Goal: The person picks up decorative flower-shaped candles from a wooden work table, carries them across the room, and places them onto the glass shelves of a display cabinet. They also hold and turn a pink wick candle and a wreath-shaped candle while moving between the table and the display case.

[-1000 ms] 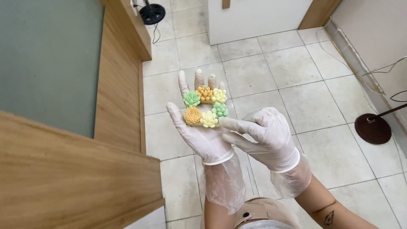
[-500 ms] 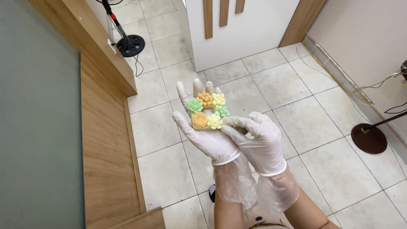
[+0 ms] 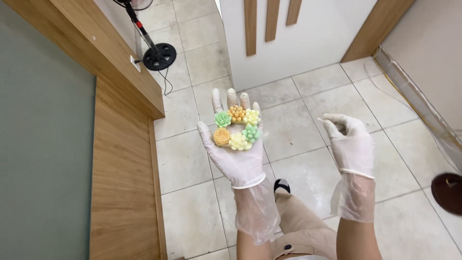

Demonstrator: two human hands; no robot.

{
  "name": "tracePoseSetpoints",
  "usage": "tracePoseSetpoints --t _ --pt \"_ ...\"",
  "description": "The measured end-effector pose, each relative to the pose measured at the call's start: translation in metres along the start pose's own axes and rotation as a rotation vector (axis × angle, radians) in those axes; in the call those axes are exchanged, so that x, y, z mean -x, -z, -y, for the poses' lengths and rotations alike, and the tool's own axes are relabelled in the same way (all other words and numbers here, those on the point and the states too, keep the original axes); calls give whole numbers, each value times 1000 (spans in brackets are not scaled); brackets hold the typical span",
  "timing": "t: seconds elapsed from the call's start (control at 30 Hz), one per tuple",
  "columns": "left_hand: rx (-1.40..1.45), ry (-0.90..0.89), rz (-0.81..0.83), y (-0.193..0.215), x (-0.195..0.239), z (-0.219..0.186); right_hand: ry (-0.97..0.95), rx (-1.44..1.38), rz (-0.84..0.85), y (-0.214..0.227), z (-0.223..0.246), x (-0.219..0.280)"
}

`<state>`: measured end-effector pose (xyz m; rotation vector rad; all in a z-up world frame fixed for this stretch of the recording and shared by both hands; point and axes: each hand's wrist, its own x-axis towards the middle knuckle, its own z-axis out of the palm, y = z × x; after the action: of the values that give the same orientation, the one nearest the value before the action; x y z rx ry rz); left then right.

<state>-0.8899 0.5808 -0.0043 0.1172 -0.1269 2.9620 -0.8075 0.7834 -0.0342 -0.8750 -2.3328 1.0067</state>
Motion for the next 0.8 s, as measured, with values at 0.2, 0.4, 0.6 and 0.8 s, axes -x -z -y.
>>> tracePoseSetpoints --t 0.2,0.4,0.6,0.8 --pt "191 130 147 -9 -75 57 -146 398 -22 13 -44 -150" --pt "55 90 184 -4 -128 97 -20 249 34 -10 -24 -217" --pt "1 89 156 26 -180 97 31 20 280 -61 24 -242" --pt "95 45 152 55 -240 67 18 -131 355 -123 76 -268"
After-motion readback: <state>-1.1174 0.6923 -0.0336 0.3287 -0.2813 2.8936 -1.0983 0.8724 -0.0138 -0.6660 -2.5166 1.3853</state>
